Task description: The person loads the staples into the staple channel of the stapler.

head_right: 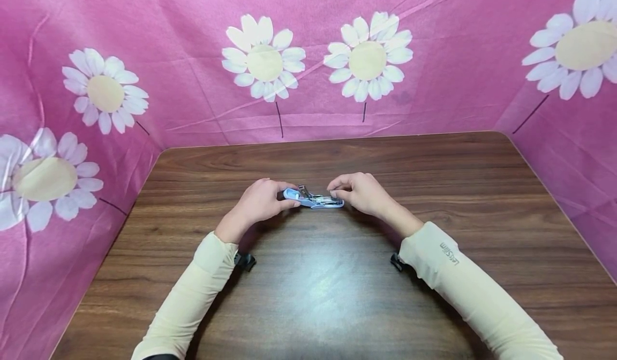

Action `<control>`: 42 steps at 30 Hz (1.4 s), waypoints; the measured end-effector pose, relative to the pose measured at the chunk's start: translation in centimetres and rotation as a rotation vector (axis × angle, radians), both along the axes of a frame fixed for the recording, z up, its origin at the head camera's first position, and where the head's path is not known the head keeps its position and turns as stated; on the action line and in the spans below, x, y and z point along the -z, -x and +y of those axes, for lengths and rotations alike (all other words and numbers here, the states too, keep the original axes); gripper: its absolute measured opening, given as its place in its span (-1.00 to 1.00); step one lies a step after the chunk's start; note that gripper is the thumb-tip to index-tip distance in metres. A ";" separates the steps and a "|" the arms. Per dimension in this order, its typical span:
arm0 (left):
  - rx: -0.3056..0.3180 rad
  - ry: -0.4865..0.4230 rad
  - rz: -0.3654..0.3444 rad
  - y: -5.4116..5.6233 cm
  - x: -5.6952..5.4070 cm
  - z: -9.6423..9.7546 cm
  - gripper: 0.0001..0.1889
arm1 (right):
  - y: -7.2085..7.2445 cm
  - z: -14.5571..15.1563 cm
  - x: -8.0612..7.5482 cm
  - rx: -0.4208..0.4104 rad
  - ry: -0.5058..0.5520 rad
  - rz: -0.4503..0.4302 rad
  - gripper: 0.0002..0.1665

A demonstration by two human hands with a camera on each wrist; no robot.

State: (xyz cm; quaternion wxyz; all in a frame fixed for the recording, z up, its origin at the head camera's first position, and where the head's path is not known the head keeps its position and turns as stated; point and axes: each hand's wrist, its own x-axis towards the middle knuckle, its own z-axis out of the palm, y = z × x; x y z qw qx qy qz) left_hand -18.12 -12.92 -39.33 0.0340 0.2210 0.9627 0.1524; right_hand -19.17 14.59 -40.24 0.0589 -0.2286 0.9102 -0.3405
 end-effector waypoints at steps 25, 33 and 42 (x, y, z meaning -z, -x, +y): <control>-0.006 -0.002 0.001 -0.2 0.2 0.2 -0.56 | -0.1 -0.2 0.6 -0.034 -0.049 0.006 -0.87; -0.012 -0.006 -0.009 -0.3 0.1 0.2 -0.55 | -0.1 -0.3 0.9 -0.049 -0.051 0.025 -0.88; -0.009 -0.007 0.001 -0.3 0.3 0.3 -0.56 | -0.2 -0.2 1.0 -0.065 -0.079 0.048 -0.88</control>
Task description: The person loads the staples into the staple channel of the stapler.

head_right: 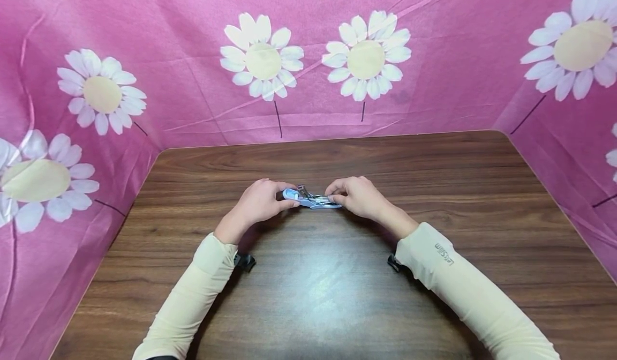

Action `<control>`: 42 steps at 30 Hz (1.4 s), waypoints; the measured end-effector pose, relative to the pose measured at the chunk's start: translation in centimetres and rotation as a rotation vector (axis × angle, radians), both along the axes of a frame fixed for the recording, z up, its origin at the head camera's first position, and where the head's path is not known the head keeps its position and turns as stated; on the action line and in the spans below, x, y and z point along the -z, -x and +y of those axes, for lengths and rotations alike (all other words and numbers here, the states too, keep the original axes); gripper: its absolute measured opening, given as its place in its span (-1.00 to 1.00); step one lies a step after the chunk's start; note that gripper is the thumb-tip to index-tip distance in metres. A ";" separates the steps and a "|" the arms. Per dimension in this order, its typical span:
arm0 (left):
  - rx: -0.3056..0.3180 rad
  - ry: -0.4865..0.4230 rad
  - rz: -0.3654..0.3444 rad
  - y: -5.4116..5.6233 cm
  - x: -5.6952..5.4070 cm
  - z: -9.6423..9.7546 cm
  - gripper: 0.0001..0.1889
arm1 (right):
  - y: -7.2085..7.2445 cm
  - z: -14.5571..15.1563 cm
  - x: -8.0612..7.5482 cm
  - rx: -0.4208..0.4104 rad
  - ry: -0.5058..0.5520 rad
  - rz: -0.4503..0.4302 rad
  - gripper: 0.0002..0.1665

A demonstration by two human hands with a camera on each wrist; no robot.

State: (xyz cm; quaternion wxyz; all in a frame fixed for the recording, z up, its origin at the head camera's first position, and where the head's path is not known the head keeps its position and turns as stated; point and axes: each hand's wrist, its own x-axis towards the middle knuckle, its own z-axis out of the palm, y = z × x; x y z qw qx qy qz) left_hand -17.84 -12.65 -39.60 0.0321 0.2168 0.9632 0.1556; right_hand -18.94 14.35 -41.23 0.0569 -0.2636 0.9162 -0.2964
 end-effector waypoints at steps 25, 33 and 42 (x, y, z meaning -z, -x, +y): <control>0.001 0.000 0.004 0.1 -0.1 0.3 -0.55 | 0.1 0.1 0.3 0.012 -0.014 0.026 -0.88; -0.006 -0.004 -0.003 0.1 0.0 0.2 -0.55 | 0.0 -0.1 0.2 0.019 -0.034 0.012 -0.88; -0.012 -0.013 -0.010 -0.1 0.0 0.2 -0.56 | -0.2 -0.1 0.1 0.016 -0.047 0.022 -0.87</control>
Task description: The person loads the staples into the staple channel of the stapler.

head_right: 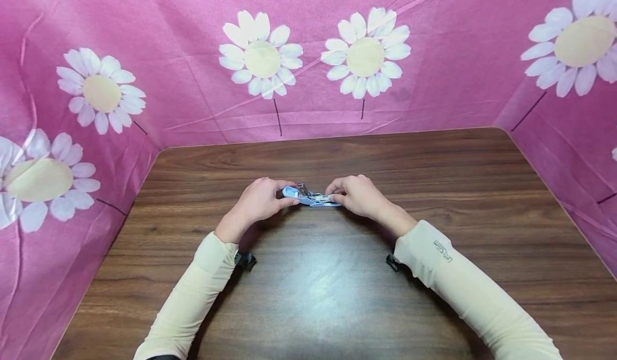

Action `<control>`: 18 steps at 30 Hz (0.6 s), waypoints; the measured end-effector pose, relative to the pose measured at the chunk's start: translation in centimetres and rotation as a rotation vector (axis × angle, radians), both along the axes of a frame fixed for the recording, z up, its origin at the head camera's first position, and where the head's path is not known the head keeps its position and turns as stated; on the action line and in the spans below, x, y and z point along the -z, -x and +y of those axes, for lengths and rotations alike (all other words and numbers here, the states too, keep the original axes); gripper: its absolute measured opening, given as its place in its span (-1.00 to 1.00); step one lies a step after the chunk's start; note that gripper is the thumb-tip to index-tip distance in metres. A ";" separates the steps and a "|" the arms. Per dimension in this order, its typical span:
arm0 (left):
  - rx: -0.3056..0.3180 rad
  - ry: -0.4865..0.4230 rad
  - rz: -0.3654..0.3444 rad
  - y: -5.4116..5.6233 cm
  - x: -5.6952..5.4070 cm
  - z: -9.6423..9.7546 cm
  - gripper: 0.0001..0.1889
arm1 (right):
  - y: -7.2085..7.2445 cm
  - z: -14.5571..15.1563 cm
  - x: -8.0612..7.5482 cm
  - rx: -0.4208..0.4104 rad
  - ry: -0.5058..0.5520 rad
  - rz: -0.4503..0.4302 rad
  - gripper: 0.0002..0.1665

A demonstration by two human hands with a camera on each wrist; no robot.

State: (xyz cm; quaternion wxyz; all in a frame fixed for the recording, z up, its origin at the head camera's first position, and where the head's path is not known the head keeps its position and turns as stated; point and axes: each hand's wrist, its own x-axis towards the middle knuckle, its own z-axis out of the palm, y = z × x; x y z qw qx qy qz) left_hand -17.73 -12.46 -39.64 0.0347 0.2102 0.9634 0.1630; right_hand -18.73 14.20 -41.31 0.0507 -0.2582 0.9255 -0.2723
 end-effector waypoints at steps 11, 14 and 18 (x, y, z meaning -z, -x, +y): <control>0.004 -0.003 0.007 0.0 0.0 0.1 -0.57 | -0.1 0.0 0.0 -0.006 -0.007 0.014 -0.87; 0.001 -0.004 0.006 0.0 0.0 0.1 -0.57 | -0.1 0.0 0.0 -0.008 -0.003 0.020 -0.87; -0.008 -0.007 0.004 0.0 0.1 0.0 -0.57 | -0.1 0.0 0.0 -0.006 0.003 0.017 -0.86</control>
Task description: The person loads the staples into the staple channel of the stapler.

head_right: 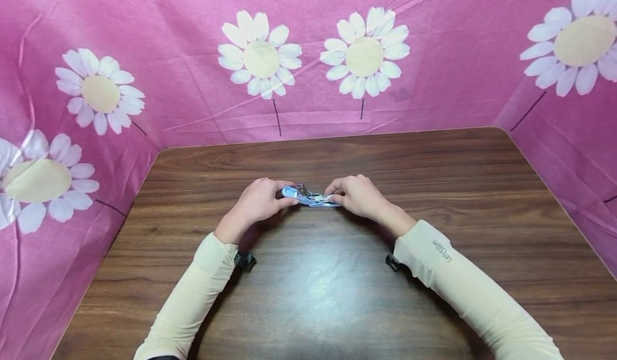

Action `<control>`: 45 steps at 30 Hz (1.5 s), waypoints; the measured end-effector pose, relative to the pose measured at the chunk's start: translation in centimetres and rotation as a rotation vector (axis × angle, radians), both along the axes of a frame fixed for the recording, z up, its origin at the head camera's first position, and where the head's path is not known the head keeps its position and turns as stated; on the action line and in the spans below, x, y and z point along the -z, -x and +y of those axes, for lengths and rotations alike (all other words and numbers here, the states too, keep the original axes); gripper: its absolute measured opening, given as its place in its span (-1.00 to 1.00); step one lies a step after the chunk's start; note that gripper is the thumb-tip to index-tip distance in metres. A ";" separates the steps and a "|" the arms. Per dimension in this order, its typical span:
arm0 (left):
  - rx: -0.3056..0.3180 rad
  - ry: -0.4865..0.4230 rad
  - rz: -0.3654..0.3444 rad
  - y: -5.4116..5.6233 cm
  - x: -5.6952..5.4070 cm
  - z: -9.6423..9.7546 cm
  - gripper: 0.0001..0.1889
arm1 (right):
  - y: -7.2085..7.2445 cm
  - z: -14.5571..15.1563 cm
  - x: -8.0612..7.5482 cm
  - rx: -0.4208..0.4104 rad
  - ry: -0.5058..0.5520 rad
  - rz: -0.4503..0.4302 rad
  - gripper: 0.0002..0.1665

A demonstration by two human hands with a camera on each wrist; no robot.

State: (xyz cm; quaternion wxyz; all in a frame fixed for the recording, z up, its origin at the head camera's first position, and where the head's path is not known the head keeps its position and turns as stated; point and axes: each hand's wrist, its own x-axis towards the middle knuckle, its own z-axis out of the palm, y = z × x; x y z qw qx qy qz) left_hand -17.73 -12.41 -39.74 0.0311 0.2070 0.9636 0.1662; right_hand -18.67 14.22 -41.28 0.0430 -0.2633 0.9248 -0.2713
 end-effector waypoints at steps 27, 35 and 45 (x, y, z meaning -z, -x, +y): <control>-0.034 0.007 -0.009 -0.2 0.0 0.0 -0.57 | 0.2 0.5 0.5 -0.006 0.011 -0.003 -0.84; -0.036 0.012 -0.008 -0.2 0.0 0.1 -0.58 | 0.2 0.7 0.4 -0.015 0.004 -0.012 -0.83; -0.047 0.017 -0.007 -0.2 0.1 0.1 -0.55 | 0.1 0.4 0.3 -0.036 0.016 0.034 -0.85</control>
